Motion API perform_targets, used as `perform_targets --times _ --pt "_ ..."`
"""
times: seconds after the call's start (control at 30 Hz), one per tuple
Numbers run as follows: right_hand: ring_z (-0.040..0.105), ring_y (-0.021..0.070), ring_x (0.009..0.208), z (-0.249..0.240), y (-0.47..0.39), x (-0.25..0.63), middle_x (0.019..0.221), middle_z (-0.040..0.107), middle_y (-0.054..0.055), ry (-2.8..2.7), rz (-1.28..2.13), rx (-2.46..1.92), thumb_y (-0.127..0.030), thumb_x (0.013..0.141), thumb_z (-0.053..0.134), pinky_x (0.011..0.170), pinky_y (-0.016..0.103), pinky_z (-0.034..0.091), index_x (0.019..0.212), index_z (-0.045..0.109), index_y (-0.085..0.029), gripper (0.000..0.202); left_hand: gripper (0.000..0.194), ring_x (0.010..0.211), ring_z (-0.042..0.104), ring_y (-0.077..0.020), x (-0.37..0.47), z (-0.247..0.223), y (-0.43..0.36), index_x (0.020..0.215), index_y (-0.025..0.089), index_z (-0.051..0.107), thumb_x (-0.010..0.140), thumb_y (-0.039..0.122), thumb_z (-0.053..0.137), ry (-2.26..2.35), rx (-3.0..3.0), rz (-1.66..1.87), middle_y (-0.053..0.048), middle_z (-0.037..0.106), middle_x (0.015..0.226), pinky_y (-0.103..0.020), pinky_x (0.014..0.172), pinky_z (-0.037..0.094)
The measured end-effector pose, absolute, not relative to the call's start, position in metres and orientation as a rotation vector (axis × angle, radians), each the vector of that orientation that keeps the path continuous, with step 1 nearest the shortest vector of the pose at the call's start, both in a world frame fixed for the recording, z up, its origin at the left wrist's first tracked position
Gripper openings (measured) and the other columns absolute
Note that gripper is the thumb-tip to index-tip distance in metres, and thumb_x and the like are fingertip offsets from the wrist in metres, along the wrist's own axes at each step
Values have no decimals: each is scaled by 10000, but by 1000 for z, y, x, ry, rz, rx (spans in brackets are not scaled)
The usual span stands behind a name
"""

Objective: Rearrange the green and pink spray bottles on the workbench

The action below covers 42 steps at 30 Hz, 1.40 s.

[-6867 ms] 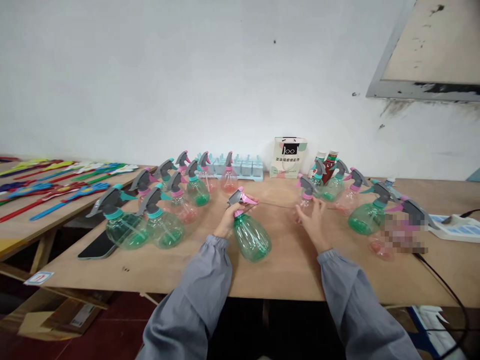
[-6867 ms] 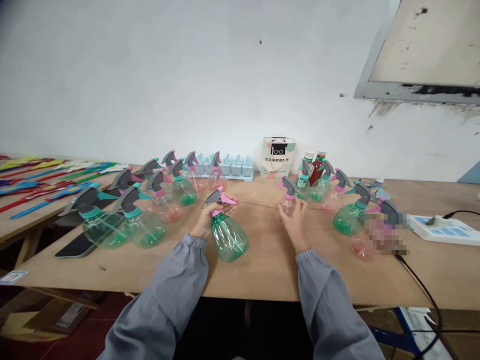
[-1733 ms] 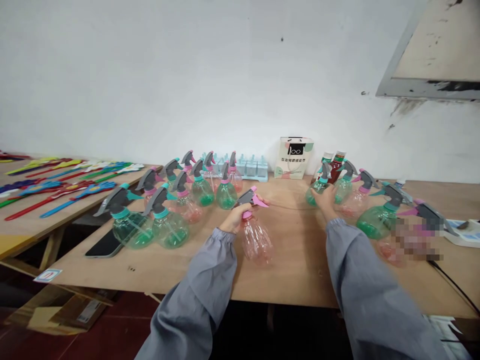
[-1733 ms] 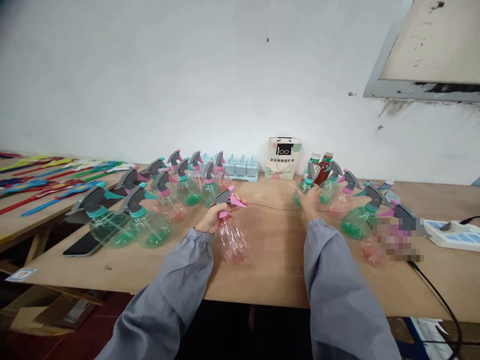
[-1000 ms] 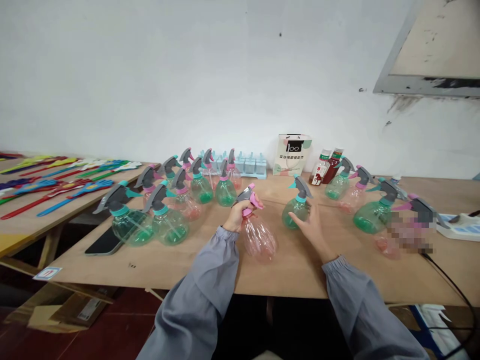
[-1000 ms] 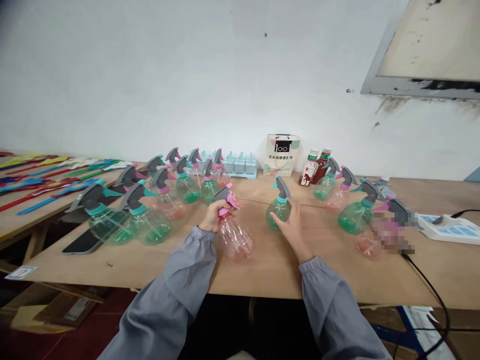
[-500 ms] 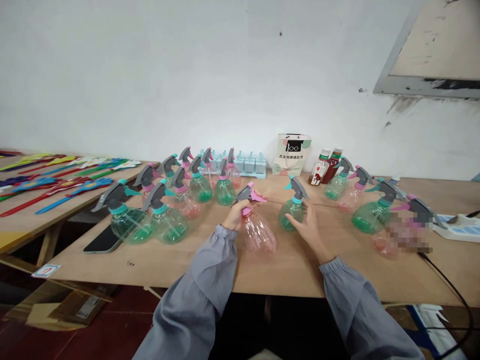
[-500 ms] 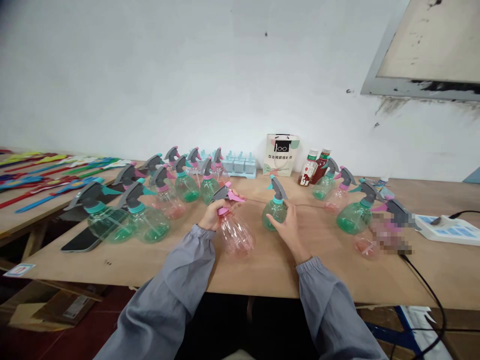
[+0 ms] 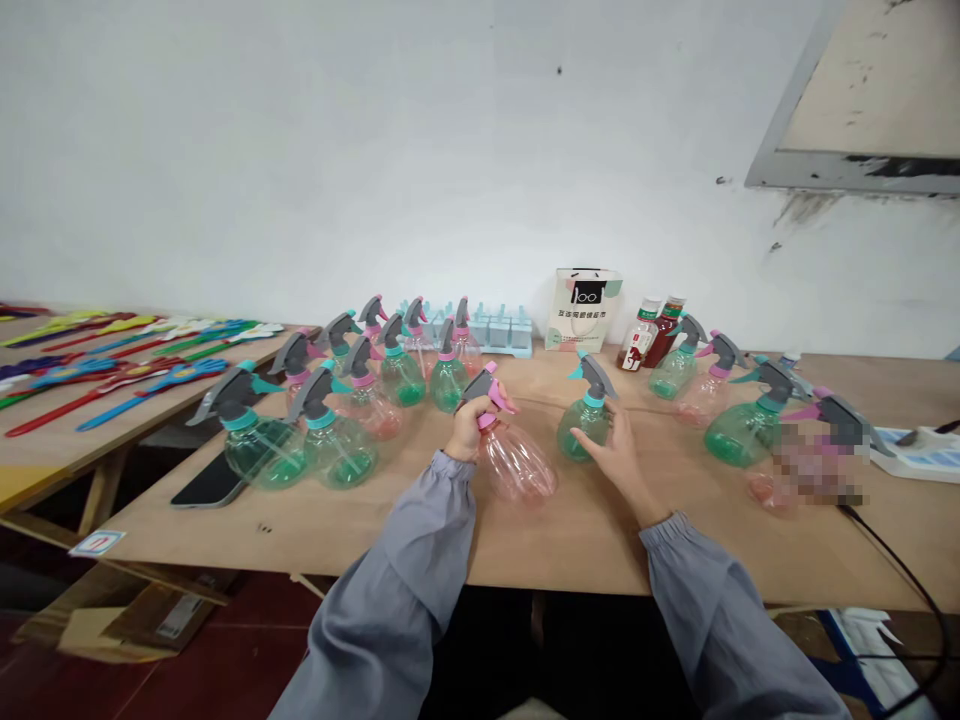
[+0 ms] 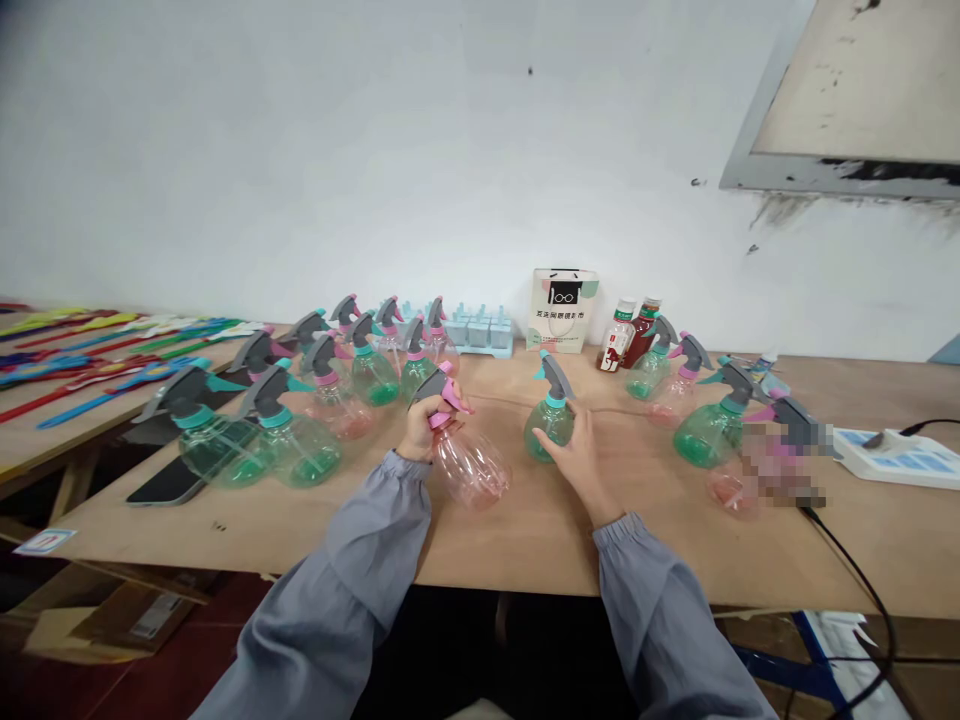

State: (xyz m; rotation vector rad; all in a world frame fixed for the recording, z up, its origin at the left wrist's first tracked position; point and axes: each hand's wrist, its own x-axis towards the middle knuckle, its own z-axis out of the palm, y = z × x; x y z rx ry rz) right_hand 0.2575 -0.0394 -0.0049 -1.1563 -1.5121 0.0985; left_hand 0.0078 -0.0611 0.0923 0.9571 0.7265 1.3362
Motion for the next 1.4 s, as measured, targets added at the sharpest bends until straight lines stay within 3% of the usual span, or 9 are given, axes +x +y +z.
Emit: perform_targets --times 0.23,0.43,0.6,0.73,0.83,1.07,1.27,1.33,1.4 --pt "594 326 1139 -6 -38 257 1184 612 146 -1503 76 -1166 -629 746 736 996 542 493 1289 542 -192 723 177 808 646 -215 -17 96 -59 781 192 667 646 290 725 822 1339 1511 -54 690 793 -272 586 507" --pt "603 325 1128 -7 -38 255 1170 613 140 -1491 73 -1164 -646 742 730 999 545 492 1280 543 -202 723 323 528 391 -74 -68 99 -44 600 170 588 662 378 827 1365 1380 1938 56 369 538 -205 467 324" --pt "596 329 1137 -7 -37 255 1166 603 136 -1495 87 -1159 -647 737 730 1012 555 483 1287 540 -206 729 289 538 399 -71 -87 89 -24 684 164 642 696 412 789 1377 1346 2009 57 419 577 -201 488 357" --pt "596 333 1129 -5 -39 255 1159 603 142 -1498 83 -1160 -644 739 729 1009 558 482 1278 542 -194 726 411 761 609 -128 -89 77 -10 1005 175 695 670 379 817 1331 1390 2108 -16 667 875 -228 688 506" --pt "589 335 1147 -4 -39 255 1177 599 146 -1498 91 -1158 -636 741 733 1012 555 480 1292 536 -199 730 496 880 673 -154 -87 67 -1 1088 168 652 662 348 831 1292 1417 2091 -40 695 950 -263 838 536" --pt "596 331 1141 -6 -38 254 1175 605 138 -1493 90 -1152 -635 734 739 1015 553 480 1296 535 -207 735 569 959 713 -173 -83 55 5 1171 173 553 695 324 826 1277 1383 2104 -53 700 989 -298 904 550" --pt "600 331 1135 -6 -37 255 1174 603 140 -1492 72 -1145 -634 744 734 1004 557 493 1282 538 -206 715 912 1227 598 -285 -84 58 -13 1399 204 342 681 436 855 1434 1430 2331 -164 530 1345 -427 1046 484" --pt "602 328 1127 -7 -38 254 1161 600 134 -1493 69 -1145 -631 743 737 997 556 499 1272 537 -206 707 1003 1295 535 -337 -85 58 -22 1444 242 247 674 428 862 1541 1333 2407 -186 426 1438 -482 1070 451" --pt "601 329 1119 -8 -39 250 1156 591 132 -1495 68 -1143 -631 729 751 986 554 505 1268 527 -205 723 1019 1372 442 -383 -79 59 -33 1428 281 251 637 380 885 1616 1276 2371 -183 331 1507 -516 1097 410"
